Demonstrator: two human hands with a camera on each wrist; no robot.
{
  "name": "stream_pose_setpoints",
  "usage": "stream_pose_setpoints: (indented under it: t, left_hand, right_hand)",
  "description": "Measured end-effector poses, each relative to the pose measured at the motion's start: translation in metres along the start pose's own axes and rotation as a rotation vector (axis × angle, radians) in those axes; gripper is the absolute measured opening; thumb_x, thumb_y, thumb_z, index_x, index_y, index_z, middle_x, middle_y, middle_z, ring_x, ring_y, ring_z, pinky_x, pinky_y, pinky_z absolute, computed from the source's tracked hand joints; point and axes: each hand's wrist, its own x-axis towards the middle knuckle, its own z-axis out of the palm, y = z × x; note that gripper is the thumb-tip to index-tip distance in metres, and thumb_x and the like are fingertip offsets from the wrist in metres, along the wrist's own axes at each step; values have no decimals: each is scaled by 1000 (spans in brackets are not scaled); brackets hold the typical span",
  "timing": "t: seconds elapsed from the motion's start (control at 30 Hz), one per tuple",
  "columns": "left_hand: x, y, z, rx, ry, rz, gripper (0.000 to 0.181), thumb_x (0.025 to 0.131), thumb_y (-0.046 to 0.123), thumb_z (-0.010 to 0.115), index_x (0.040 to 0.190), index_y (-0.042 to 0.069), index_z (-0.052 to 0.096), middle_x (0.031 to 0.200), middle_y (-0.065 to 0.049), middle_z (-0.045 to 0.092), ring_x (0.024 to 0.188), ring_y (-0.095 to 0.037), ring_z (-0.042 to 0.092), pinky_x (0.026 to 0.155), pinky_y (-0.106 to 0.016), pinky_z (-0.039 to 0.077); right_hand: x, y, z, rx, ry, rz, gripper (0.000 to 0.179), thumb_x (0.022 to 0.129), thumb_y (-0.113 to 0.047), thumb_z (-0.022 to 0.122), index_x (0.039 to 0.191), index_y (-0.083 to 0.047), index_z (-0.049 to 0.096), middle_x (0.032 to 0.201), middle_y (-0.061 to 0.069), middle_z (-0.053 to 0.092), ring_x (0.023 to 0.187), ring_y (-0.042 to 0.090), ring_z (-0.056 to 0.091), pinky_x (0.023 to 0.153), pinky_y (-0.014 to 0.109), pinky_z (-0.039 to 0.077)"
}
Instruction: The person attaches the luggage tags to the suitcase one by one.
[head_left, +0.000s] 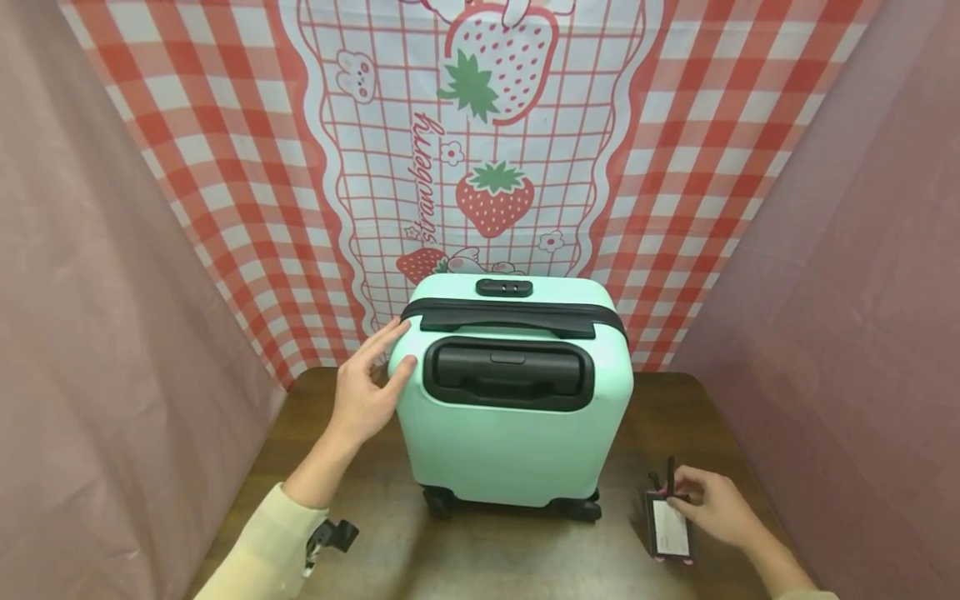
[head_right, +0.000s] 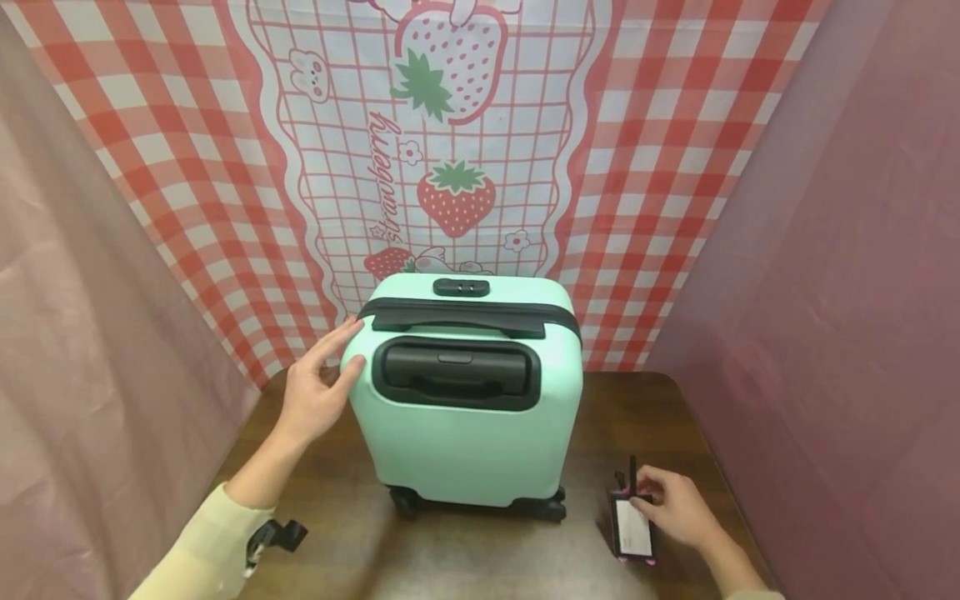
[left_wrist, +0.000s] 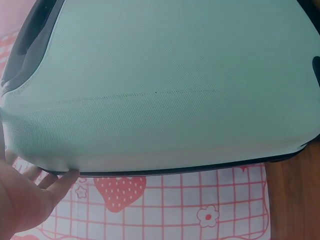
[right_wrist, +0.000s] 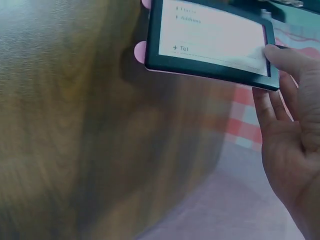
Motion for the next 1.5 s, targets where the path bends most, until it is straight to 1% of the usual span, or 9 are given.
stream_pose_setpoints:
  t: [0.2,0.5,0.73,0.93,0.97,1.07,1.13,1.2,1.5]
  left_hand:
    - [0,2,-1,-2,0,-1,51,99,19,75,149,19,64,160,-8,57,143,-31,60,107,-53,55]
    - [0,1,0,14,1,3,50,100,20,75,149,19,64,160,-8,57,145,-31,58,109,-55,54]
    - [0,-1,1,19,3,7,50,100,21,75,149,19,64,159,-8,58,145,-31,58,109,-56,55]
    - [0,-1,0,19,-3,-1,50,100,23,74,149,20,64,160,-8,57,144,-32,59,108,-60,54]
    - [1,0,0,18,-4,-1,50,100,23,74,149,19,64,160,-8,57,144,-32,59,108,-61,54]
    - [1,-1,-1,19,-2,0,50,100,22,74,149,19,64,160,-9,57,143,-32,60,107,-61,55]
    - [1,-1,-1,22,1,1,50,100,22,74,149,19,64,159,-10,57,143,-32,60,106,-59,56]
    - [2,-1,-2,24,3,4,49,100,22,74,149,19,65,159,-9,58,142,-31,60,106,-58,57]
    - [1,0,-1,17,0,19,49,99,22,74,147,17,66,158,-10,59,142,-33,61,106,-59,56]
  right_hand:
    - [10,-16,-17,-94,162,-136,40,74,4,91,88,-24,66,86,-12,74,79,-5,66,66,23,60]
    - [25,-49,-55,-232,317,-269,47,66,7,94,94,-24,71,80,-17,69,76,-6,62,63,25,54]
    - [31,-85,-85,-225,399,-359,51,62,10,94,97,-21,74,81,-9,72,75,-2,63,64,12,45]
    - [36,-116,-109,-174,480,-470,50,62,16,91,100,-13,78,90,-1,78,86,-11,65,80,1,49]
    - [37,-120,-113,-164,493,-493,46,65,15,90,100,-12,78,91,0,78,89,-13,64,82,1,50]
    - [40,-133,-124,-153,537,-550,13,90,-14,85,101,-10,80,91,1,78,90,-15,63,83,2,50]
    - [42,-142,-132,-153,570,-574,30,101,-37,74,101,-8,81,89,2,77,88,-15,61,82,1,48]
    - [44,-150,-138,-157,608,-586,51,103,-54,60,99,-8,82,86,3,76,87,-15,61,82,0,46]
    - [48,-198,-158,-144,700,-702,50,100,-45,63,85,-1,80,81,5,78,81,-16,61,84,-3,44]
